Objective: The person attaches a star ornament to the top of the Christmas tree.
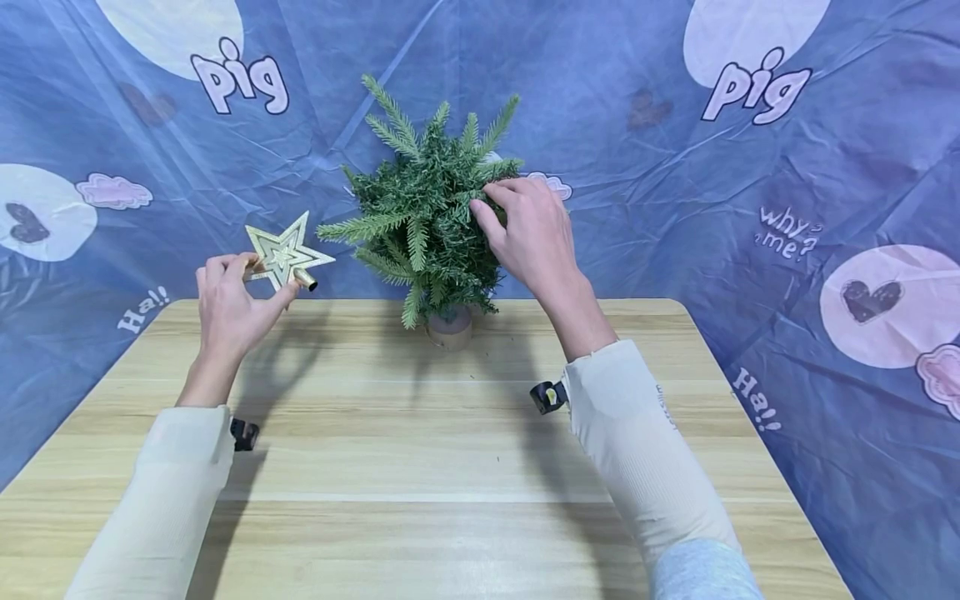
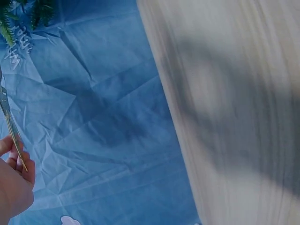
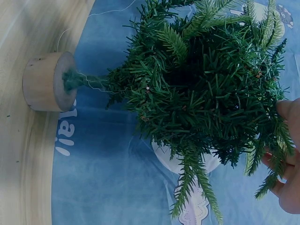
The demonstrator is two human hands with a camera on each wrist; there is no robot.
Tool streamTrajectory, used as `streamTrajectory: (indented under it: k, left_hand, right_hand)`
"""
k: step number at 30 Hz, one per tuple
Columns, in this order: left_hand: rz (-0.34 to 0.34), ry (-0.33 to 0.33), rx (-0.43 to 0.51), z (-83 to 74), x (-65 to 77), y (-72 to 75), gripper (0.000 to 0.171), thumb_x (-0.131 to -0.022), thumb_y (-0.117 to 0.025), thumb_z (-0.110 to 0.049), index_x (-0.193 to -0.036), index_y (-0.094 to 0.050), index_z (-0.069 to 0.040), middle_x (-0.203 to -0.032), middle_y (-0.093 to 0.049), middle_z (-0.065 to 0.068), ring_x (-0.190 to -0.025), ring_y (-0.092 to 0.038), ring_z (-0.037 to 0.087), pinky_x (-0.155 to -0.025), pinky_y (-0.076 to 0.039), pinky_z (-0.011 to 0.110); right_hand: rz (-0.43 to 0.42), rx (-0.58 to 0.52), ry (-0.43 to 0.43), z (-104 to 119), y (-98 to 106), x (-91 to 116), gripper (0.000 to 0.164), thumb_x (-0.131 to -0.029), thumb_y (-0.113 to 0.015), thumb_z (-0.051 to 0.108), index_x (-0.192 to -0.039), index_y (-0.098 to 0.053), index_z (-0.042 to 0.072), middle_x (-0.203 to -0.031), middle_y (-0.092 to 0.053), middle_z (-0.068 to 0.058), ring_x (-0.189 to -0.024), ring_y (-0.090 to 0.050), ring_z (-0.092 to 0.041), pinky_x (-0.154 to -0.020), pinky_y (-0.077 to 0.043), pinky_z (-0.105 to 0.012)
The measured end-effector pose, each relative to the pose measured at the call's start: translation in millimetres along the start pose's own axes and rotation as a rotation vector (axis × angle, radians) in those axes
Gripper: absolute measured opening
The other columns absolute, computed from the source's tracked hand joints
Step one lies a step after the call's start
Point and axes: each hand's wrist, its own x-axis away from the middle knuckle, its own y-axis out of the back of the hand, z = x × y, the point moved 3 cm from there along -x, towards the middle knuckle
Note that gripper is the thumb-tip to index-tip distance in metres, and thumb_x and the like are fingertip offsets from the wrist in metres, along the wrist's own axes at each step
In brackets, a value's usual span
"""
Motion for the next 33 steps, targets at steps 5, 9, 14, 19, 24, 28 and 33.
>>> streamTrajectory:
  k: [5, 9, 14, 19, 24, 28, 33]
  left_hand:
    - [-0.032, -0.028, 0.014, -3.9, -1.9, 0.6, 0.062, -0.078, -0.082, -0.035, -0.118, -0.063, 0.009, -0.118, -0.052, 0.029, -0.111, -0.04, 0.045, -0.093, -0.034, 0.053]
    - [-0.052, -0.055, 0.028, -7.6, -3.9, 0.9, 0.061, -0.078, -0.082, -0.033, -0.117, -0.063, 0.009, -0.117, -0.052, 0.029, -0.11, -0.041, 0.045, -0.092, -0.034, 0.053]
    - [-0.076, -0.08, 0.041, -11.9, -6.9, 1.2, 0.06, -0.077, -0.082, -0.033, -0.115, -0.064, 0.009, -0.116, -0.052, 0.029, -0.108, -0.041, 0.045, -0.089, -0.034, 0.052]
    - [-0.094, -0.083, 0.046, -15.6, -10.1, 2.1, 0.062, -0.076, -0.082, -0.034, -0.116, -0.064, 0.009, -0.117, -0.051, 0.029, -0.108, -0.04, 0.044, -0.087, -0.034, 0.051]
    - [-0.107, -0.078, 0.053, -20.5, -13.7, 4.2, 0.063, -0.076, -0.082, -0.033, -0.118, -0.063, 0.009, -0.117, -0.051, 0.029, -0.108, -0.04, 0.044, -0.089, -0.035, 0.051]
    - [-0.106, -0.063, 0.052, -25.0, -16.9, 5.4, 0.063, -0.076, -0.081, -0.034, -0.121, -0.063, 0.008, -0.118, -0.051, 0.028, -0.11, -0.04, 0.042, -0.091, -0.035, 0.05]
    - [-0.103, -0.052, 0.049, -30.5, -20.2, 5.6, 0.063, -0.077, -0.081, -0.035, -0.121, -0.064, 0.006, -0.12, -0.051, 0.026, -0.112, -0.041, 0.04, -0.093, -0.035, 0.05]
  right_hand:
    - [0.008, 0.001, -0.003, -0.4, -0.3, 0.4, 0.047, -0.104, -0.053, 0.04, -0.133, -0.066, 0.005, -0.136, -0.063, -0.014, -0.132, -0.051, -0.033, -0.114, -0.034, -0.045]
    - [0.008, -0.001, -0.004, -0.6, -0.3, 0.8, 0.047, -0.104, -0.053, 0.04, -0.133, -0.066, 0.004, -0.136, -0.063, -0.014, -0.133, -0.051, -0.033, -0.115, -0.032, -0.044]
    - [0.007, 0.001, 0.003, -0.1, 0.1, 0.6, 0.047, -0.105, -0.053, 0.039, -0.133, -0.066, 0.004, -0.135, -0.063, -0.014, -0.131, -0.052, -0.033, -0.114, -0.034, -0.044]
    - [0.015, 0.008, 0.001, 0.6, 0.6, -0.1, 0.048, -0.105, -0.052, 0.04, -0.134, -0.065, 0.004, -0.136, -0.063, -0.014, -0.132, -0.051, -0.033, -0.115, -0.033, -0.043]
    - [0.022, 0.012, -0.006, 1.5, 0.9, -0.6, 0.049, -0.105, -0.052, 0.041, -0.135, -0.065, 0.005, -0.137, -0.062, -0.013, -0.134, -0.05, -0.032, -0.116, -0.031, -0.043]
    - [0.02, 0.011, -0.007, 1.7, 0.9, -0.6, 0.049, -0.105, -0.052, 0.041, -0.135, -0.065, 0.005, -0.138, -0.062, -0.013, -0.134, -0.049, -0.032, -0.116, -0.03, -0.042]
    - [0.016, 0.011, -0.003, 1.4, 1.1, -0.3, 0.048, -0.105, -0.052, 0.04, -0.134, -0.065, 0.004, -0.137, -0.062, -0.014, -0.133, -0.05, -0.033, -0.116, -0.031, -0.043]
